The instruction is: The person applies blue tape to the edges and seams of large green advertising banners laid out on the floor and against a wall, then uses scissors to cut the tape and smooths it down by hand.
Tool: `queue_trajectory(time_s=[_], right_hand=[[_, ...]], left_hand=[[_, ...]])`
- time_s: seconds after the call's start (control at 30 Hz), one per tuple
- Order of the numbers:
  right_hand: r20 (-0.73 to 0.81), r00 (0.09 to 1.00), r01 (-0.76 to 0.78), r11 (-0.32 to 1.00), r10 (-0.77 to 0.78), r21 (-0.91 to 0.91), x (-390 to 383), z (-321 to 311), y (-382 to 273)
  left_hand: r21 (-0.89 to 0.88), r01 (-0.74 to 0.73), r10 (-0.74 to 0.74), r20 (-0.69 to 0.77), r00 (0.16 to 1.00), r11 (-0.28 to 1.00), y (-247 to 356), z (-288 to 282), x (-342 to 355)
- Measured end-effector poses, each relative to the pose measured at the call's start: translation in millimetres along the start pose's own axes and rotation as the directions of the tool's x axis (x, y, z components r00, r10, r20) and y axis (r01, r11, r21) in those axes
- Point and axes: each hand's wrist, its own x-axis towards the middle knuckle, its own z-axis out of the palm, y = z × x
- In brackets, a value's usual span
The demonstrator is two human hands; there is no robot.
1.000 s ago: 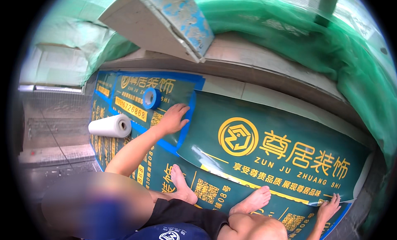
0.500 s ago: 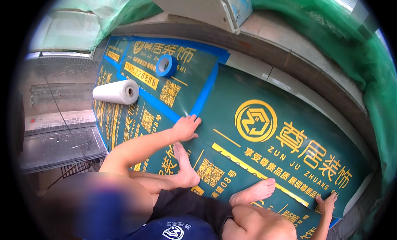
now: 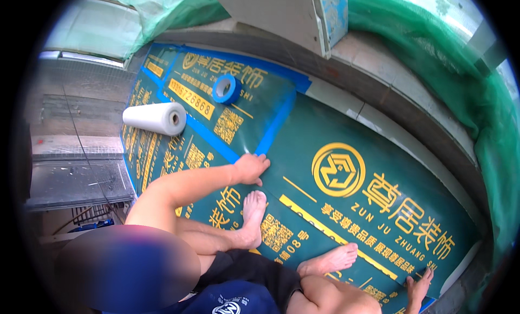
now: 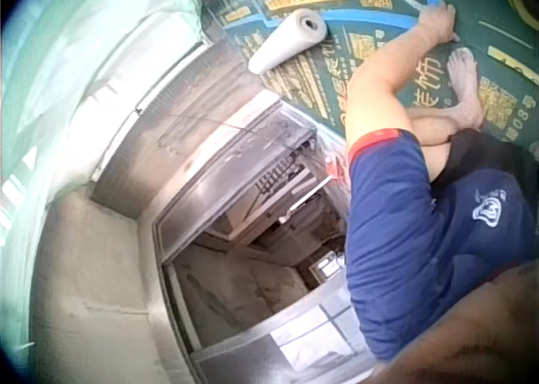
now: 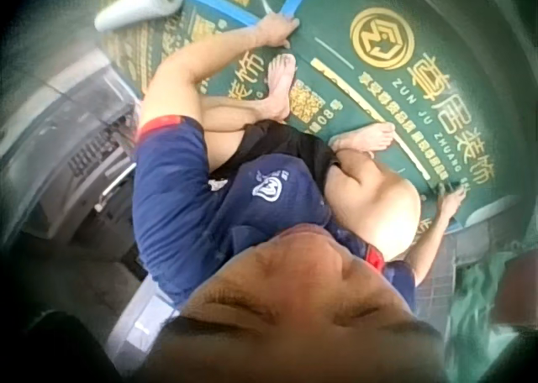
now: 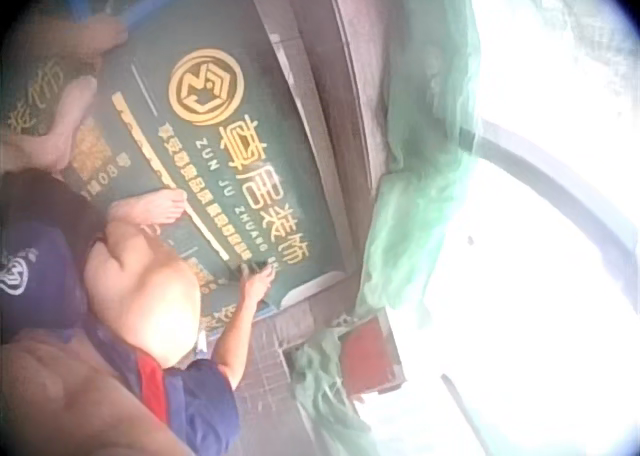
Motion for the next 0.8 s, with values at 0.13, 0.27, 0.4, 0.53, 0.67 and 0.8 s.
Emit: queue_trajectory(time_s=[0.13, 0.27, 0.4, 0.53, 0.67, 0.8], right_hand=[[0.027, 0.998, -0.061, 0.993, 0.064, -0.099, 12.2, -9.4, -21.2], [-0.044, 0.989, 0.135, 0.989, -0.138, -0.065, 12.6, -31.4, -82.4], [-0.01, 0.955, 0.29, 0.93, -0.295, 0.227, -11.1, -55.7, -198.3], [0.265, 0.875, 0.27, 0.862, -0.406, 0.429, -48.2, -38.4, -281.1], [-0.093, 0.748, 0.664, 0.739, -0.657, 0.113, -86.0, -10.3, -352.0], [0.008, 0.67, 0.709, 0.637, -0.742, -0.302, -100.2, 62.3, -325.4]], left_hand=[[0.037, 0.001, -0.004, 0.071, 0.997, 0.999, 0.2, -0.5, 7.7], [0.123, -0.049, 0.037, 0.102, 0.994, 0.991, -14.5, 22.5, 22.0], [0.015, -0.096, 0.09, 0.237, 0.967, 0.995, -31.5, -25.1, 19.3], [-0.089, -0.067, 0.073, 0.065, 0.995, 0.994, -78.1, -86.7, 10.8], [-0.299, 0.234, -0.361, -0.502, 0.786, 0.925, -158.1, -100.4, 20.3], [-0.401, 0.418, -0.58, -0.568, 0.584, 0.815, -214.9, -71.0, 25.6]])
